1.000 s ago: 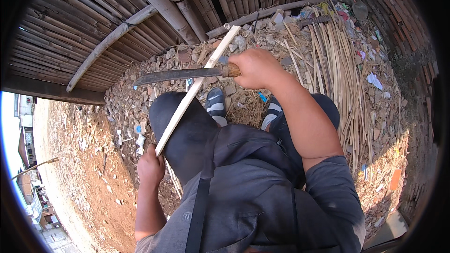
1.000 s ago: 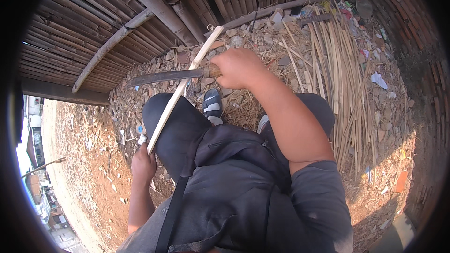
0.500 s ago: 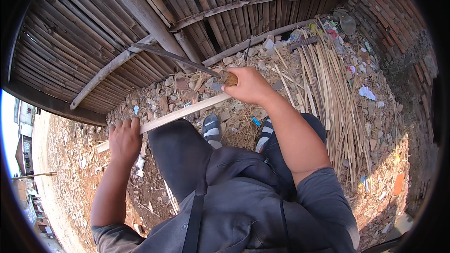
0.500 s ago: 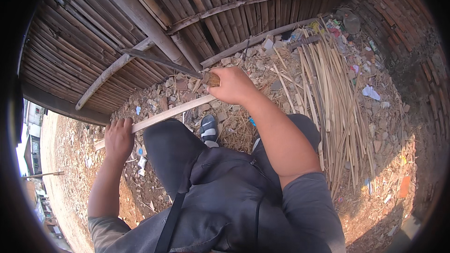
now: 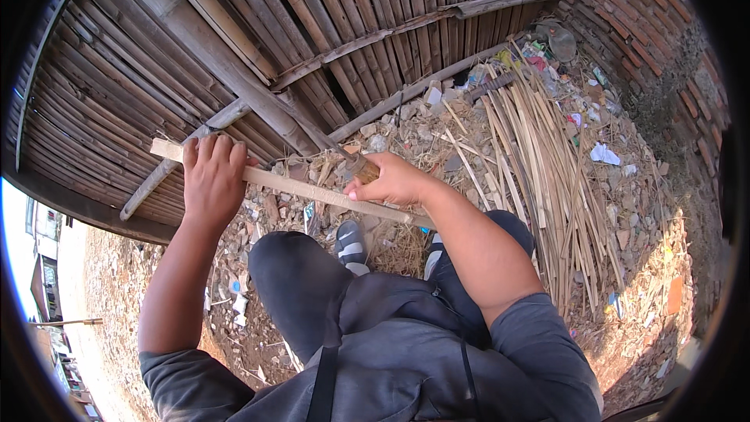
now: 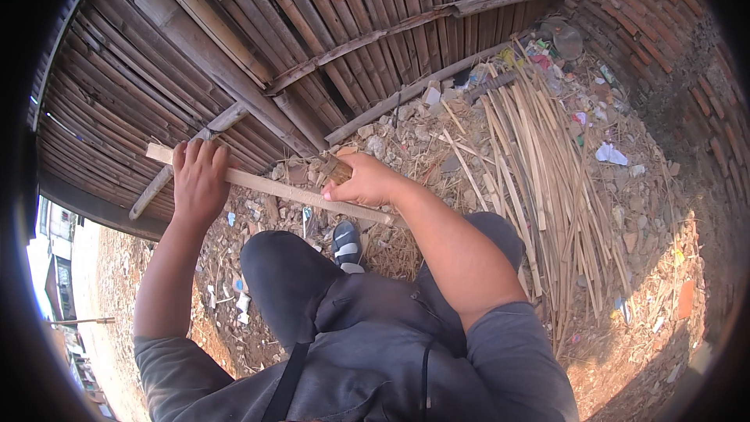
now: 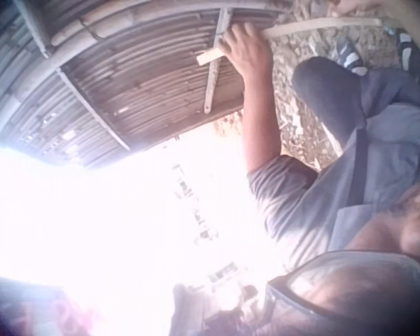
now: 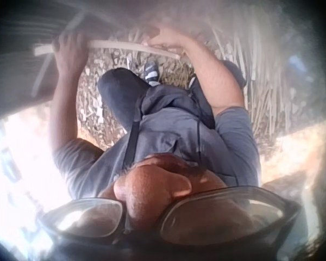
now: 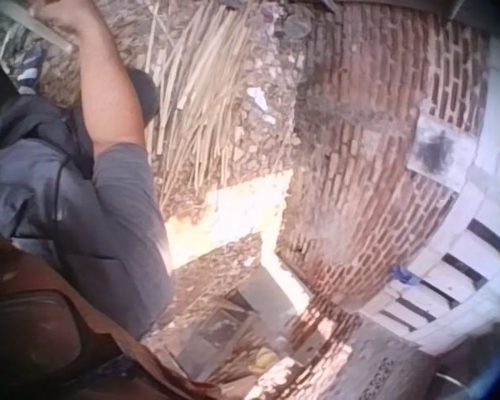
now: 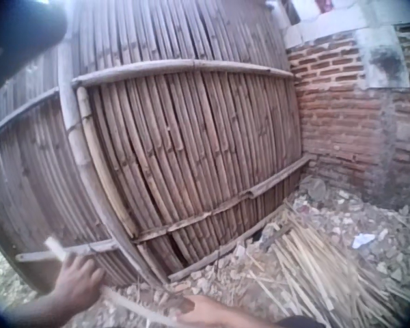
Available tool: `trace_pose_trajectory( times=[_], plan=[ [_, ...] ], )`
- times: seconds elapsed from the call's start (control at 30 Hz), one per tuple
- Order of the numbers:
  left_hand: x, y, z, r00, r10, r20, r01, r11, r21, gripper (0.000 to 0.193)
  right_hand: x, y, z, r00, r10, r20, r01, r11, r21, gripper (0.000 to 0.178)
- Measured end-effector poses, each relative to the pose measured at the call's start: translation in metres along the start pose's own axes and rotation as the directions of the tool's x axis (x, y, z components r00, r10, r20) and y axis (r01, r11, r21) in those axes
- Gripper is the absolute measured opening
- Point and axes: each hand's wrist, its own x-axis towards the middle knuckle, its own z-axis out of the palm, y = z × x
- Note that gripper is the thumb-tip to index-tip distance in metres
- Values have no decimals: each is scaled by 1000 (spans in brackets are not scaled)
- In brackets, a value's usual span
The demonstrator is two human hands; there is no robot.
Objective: The person holds a bamboo strip and shaves it along its length using a knife.
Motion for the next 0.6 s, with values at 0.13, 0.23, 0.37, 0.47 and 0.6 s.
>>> trace_pose_trajectory(
  times=[0.13,0.23,0.37,0.47,0.6],
  plan=[
    [19,2,8,999,-16,-44,14,999,-45,21,-7,-17,3,993,-32,-113,20,994,-108,32],
    [41,7,0,997,9,-78,-15,997,-81,28,-3,-12,-1,979,-76,-187,33,974,-223,28],
    [57,20,-9,980,83,-180,-123,965,-229,41,4,-5,-14,952,-31,-303,-30,980,-195,31],
    [39,40,1,899,73,-431,-266,873,-408,48,7,-3,-16,866,-149,-478,76,983,-168,24],
    [13,96,39,910,-366,-193,38,539,-841,63,14,-4,-15,841,-51,-538,202,953,226,26]
  ],
)
